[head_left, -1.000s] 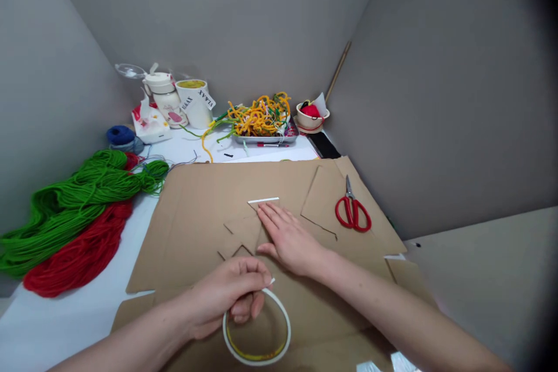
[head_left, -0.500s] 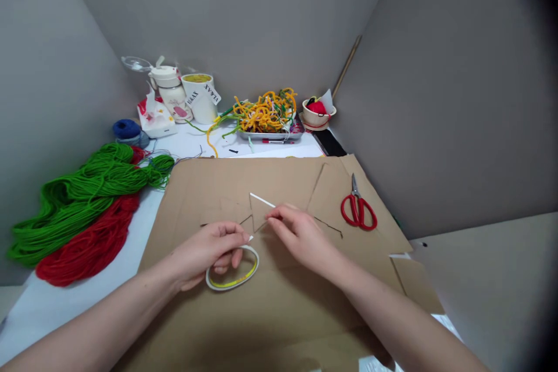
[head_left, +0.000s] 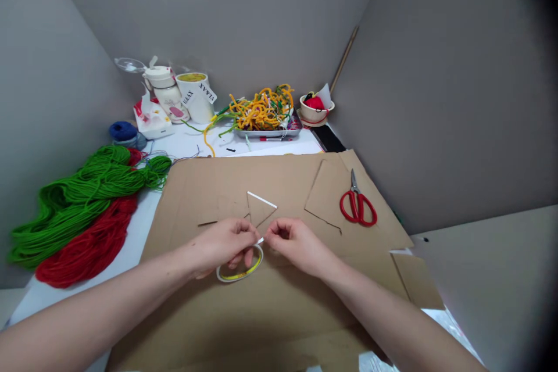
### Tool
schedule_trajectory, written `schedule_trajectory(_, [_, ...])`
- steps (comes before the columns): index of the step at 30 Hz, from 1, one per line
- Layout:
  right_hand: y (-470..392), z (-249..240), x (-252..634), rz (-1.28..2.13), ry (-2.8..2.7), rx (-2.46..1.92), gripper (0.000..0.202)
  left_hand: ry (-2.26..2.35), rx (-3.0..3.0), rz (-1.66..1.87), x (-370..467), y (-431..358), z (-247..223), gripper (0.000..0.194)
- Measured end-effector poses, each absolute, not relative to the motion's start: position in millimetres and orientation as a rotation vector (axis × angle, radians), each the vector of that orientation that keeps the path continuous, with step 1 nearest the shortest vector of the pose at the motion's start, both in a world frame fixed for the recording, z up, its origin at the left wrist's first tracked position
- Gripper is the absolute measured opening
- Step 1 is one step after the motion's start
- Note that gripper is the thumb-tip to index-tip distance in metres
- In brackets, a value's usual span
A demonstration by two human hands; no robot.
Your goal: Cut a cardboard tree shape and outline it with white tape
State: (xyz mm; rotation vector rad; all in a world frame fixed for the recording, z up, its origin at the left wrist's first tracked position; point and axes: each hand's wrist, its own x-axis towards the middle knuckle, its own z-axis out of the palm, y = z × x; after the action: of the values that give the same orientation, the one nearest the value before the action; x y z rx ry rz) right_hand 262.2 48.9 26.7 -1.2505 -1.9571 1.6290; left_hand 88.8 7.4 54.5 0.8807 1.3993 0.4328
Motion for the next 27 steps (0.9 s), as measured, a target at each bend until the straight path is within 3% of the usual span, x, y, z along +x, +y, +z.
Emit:
schedule_trajectory(5, [56.8,19.3,266.0,1.415,-1.987,-1.278,0.011,1.342,0.842,0.346,89.8,18.2,58.8,0.032])
schedule_trajectory(16, [96.7,5.8,267.5,0.716,-2.387,-1.284,0.013,1.480,0.767,0.022,94.1,64.1,72.5,0.011])
schedule_trajectory(27, [105.7,2.6,264.8,0.653,-2.535,-1.256,0.014,1.571,0.747,-0.167,102.9,78.0,63.4,0.022])
